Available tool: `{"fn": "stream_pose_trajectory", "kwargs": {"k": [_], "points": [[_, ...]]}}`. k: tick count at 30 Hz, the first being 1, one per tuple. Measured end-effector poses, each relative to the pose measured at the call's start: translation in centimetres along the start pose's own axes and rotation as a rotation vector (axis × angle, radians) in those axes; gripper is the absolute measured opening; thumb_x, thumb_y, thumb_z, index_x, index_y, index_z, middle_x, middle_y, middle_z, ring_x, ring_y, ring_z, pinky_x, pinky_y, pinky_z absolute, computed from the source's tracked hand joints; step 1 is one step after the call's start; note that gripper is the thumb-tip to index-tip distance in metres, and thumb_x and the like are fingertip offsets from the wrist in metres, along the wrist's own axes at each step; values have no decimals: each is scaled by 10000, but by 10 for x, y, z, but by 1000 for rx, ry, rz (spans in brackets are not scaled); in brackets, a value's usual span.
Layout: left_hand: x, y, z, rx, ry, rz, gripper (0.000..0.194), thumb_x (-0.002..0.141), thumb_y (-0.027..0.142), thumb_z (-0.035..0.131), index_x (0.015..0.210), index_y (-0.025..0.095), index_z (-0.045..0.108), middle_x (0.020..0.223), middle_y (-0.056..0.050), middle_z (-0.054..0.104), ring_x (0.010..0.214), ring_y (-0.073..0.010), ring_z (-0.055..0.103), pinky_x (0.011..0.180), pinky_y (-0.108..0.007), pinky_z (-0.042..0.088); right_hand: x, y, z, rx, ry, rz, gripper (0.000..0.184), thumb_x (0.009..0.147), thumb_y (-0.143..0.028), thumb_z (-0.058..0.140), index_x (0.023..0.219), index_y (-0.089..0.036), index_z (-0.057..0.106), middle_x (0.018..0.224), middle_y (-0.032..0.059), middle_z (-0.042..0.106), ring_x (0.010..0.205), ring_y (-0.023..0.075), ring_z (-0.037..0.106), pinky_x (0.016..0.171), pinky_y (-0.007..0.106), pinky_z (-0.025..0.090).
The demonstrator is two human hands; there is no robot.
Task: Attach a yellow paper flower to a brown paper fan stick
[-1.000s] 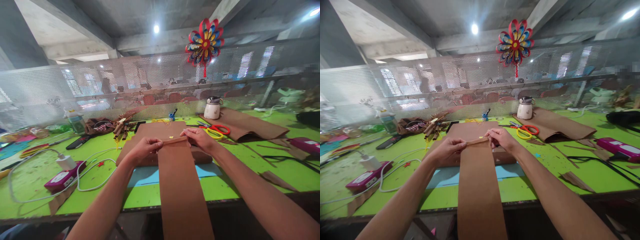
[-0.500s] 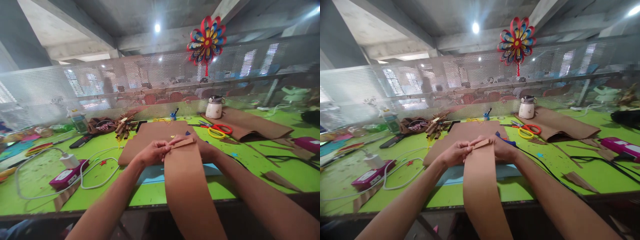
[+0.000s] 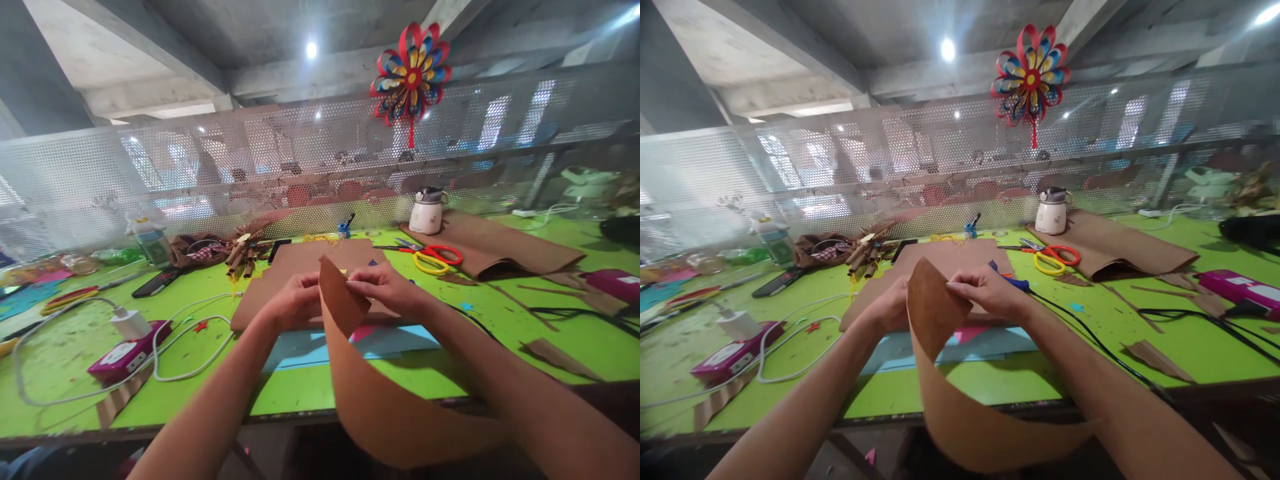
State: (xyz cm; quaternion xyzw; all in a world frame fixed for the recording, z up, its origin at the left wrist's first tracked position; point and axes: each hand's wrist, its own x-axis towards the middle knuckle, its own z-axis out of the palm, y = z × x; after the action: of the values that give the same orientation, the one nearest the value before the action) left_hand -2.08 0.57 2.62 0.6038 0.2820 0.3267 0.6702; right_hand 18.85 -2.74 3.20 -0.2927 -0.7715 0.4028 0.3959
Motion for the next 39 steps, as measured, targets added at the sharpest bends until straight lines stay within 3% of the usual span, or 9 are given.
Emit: {"fn": "stream_pose_trajectory", "kwargs": {"k": [3,7,12,17,23,26,30,36,39], "points": [[-3,10,-4,-37,67,52,292,698,383,670,866,145,652,790,-45,652,677,-136,591,642,-255,454,1,1,0,-143,-3,13,290,842,-380,490,745,-133,608,689,6,547,644,107,476,578,220,356],[-6,14,-1,45,97,-32,477,751,572,523,939,152,646,843,-67,651,710,-168,598,625,-285,461,3,4,1,-238,-44,54,296,842,-370,481,719,-130,604,659,0,544,621,105,458,564,220,339],[-4,8,2,427,114,-17,344,652,397,703,844,114,669,655,-29,623,584,-116,535,525,-212,372,5,11,5,-295,-26,60,302,838,-370,484,723,-130,628,656,6,566,623,110,471,549,217,342],[-6,13,1,402,206,81,237,639,317,716,736,107,663,625,-14,598,570,-87,493,531,-201,349,6,14,11,-187,99,62,279,792,-395,552,808,-137,659,736,31,633,675,130,537,602,228,405],[-9,18,-1,311,288,134,228,672,331,692,754,128,626,625,13,566,555,-76,481,513,-186,341,5,5,13,-71,265,39,265,740,-342,612,887,-128,665,728,28,639,642,126,549,578,230,420],[-7,16,-5,338,261,163,218,683,324,684,755,126,628,636,12,566,573,-75,481,529,-186,343,6,5,13,-123,331,23,234,745,-324,598,840,-126,678,696,27,628,631,122,531,578,233,409],[-4,15,-12,534,206,190,188,685,294,673,732,115,643,627,5,572,582,-78,473,545,-195,343,7,9,12,-151,321,16,212,727,-324,610,776,-129,677,658,17,606,591,109,499,548,228,378],[-1,10,-15,640,132,199,161,686,248,651,776,119,615,668,4,580,626,-95,504,588,-215,380,8,16,11,-5,280,78,213,697,-338,637,717,-126,657,612,-2,565,554,91,467,539,224,366],[0,6,-15,618,133,195,153,700,237,637,800,126,604,677,2,582,648,-103,521,597,-220,392,8,18,10,101,238,146,239,678,-341,655,790,-131,673,650,7,585,583,99,487,561,231,377]]}}
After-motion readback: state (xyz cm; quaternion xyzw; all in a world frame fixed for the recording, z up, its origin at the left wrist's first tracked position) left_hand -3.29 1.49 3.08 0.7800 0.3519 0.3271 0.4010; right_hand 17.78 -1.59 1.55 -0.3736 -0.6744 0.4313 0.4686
